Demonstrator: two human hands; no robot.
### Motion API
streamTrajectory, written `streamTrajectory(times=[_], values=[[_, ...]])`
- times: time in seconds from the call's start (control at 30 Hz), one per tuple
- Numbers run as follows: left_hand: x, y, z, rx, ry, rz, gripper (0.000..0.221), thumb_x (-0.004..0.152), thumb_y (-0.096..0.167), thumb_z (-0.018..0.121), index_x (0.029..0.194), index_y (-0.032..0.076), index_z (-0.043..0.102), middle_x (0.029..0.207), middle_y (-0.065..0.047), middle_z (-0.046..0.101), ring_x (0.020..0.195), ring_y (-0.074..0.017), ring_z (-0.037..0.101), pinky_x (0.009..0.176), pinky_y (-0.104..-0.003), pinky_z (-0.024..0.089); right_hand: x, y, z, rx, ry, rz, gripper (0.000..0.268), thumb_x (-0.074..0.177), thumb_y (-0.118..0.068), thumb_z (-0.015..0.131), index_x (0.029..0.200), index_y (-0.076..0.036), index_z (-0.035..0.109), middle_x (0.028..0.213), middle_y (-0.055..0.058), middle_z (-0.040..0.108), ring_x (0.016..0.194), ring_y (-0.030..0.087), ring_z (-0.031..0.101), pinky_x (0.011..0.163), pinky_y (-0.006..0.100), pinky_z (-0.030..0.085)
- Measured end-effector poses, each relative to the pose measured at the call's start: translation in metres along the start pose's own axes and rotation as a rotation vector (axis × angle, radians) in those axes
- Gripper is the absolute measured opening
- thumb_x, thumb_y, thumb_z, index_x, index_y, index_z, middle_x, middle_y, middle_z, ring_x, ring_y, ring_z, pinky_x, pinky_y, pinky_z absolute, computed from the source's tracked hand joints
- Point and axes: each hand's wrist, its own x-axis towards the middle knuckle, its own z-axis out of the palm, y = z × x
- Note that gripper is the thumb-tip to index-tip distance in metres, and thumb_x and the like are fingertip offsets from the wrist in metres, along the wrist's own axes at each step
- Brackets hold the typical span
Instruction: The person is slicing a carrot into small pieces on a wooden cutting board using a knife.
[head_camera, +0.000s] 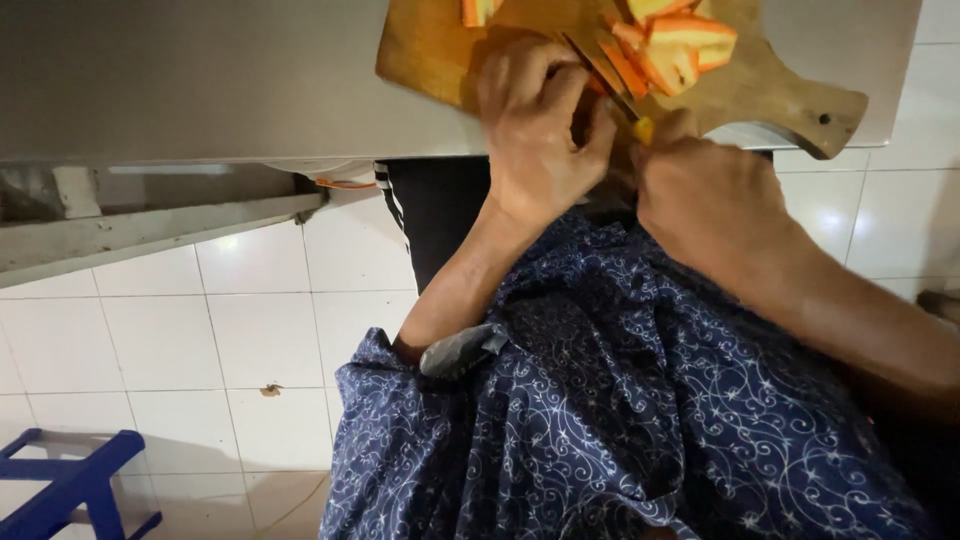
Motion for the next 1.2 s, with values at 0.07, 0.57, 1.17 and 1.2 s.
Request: streamTrajectory(times=[0.07, 0.57, 1.17, 1.2], values=[[0.0, 0.001, -0.001, -0.008, -0.013, 0.005, 0.02, 0.076, 0.016, 0.076, 0.085, 0.001, 0.066, 0.102, -0.01, 0.06, 0.096, -0.0268, 0.058, 0.09, -0.048, 0.044, 0.008, -0.002, -0.012, 0.201, -0.17, 0.005, 0.016, 0.106, -0.004, 0.044, 0.11, 0.009, 0.051, 0.072, 0.017, 0.062, 0.053, 0.035, 0.071, 0.046, 0.043, 0.065], [0.004, -0.02, -0.012, -0.1, -0.231, 0.103, 0.042, 0.081, 0.004, 0.067, 0.123, 0.005, 0.064, 0.138, -0.009, 0.048, 0.137, -0.0341, 0.043, 0.111, -0.057, 0.046, -0.028, 0.025, 0.007, 0.508, -0.075, 0.143, 0.038, 0.114, -0.031, 0.045, 0.108, 0.007, 0.048, 0.058, 0.012, 0.06, 0.044, 0.035, 0.063, 0.04, 0.049, 0.051], [0.036, 0.002, -0.024, 0.053, -0.541, 0.383, 0.032, 0.094, 0.027, 0.077, 0.121, 0.016, 0.065, 0.135, -0.009, 0.049, 0.121, -0.034, 0.054, 0.105, -0.055, 0.033, -0.03, 0.036, 0.004, 0.643, -0.011, 0.161, 0.04, 0.115, -0.034, 0.049, 0.109, 0.006, 0.047, 0.062, 0.018, 0.061, 0.048, 0.04, 0.062, 0.044, 0.053, 0.048], [0.034, 0.002, -0.021, 0.06, -0.544, 0.371, 0.037, 0.092, 0.027, 0.078, 0.125, 0.016, 0.064, 0.134, -0.011, 0.05, 0.122, -0.0343, 0.054, 0.105, -0.056, 0.033, -0.03, 0.038, 0.007, 0.648, 0.028, 0.135, 0.038, 0.115, -0.03, 0.05, 0.109, 0.007, 0.048, 0.064, 0.017, 0.061, 0.047, 0.037, 0.062, 0.041, 0.05, 0.049]])
